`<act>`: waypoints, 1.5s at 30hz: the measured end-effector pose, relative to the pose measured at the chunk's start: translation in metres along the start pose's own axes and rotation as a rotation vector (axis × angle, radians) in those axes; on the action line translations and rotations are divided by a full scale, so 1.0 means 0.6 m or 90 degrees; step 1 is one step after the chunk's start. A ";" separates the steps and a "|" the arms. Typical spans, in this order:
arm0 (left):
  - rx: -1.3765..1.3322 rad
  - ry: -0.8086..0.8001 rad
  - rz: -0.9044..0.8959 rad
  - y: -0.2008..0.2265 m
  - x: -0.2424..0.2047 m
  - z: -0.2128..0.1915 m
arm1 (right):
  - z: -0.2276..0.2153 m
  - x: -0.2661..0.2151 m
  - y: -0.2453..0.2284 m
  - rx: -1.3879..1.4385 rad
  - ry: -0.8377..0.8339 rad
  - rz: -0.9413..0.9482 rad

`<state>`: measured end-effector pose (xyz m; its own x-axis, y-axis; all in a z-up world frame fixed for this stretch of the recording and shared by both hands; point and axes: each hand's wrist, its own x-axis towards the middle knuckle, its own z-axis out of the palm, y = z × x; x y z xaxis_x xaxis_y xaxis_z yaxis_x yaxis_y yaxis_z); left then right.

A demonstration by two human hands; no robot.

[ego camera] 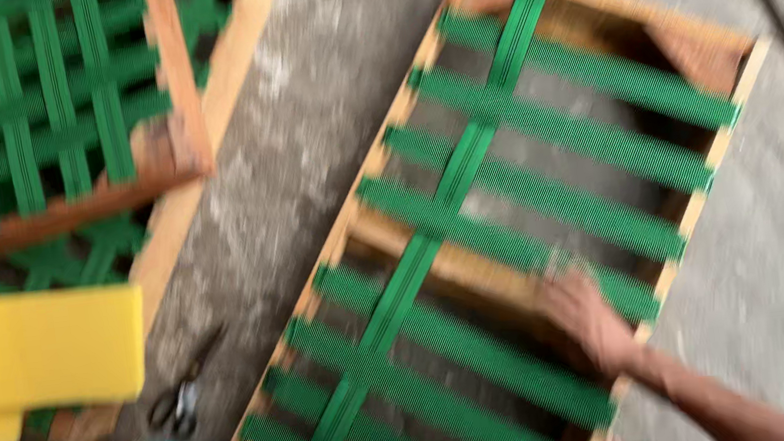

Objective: The person weaves green elastic webbing straps across a wooden furniture frame, securing them with a pneumatic stapler and cutting excess material with shears.

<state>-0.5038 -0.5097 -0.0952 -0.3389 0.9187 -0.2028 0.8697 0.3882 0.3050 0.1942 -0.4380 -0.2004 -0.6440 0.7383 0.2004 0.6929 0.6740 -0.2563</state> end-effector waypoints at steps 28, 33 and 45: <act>-0.408 0.364 0.307 0.093 -0.097 0.281 | -0.036 -0.064 -0.246 -0.279 -0.272 0.576; -0.151 0.348 0.436 0.202 -0.127 0.238 | -0.217 0.065 -0.355 -0.277 -0.196 0.358; -0.263 0.012 0.249 0.255 -0.092 0.378 | -0.258 0.200 -0.569 -0.226 -0.422 0.273</act>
<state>-0.2706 -0.5178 -0.2481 -0.0290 0.9995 0.0145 0.7209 0.0109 0.6929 -0.0697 -0.5754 0.0578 -0.2843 0.8370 -0.4675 0.9082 0.3913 0.1484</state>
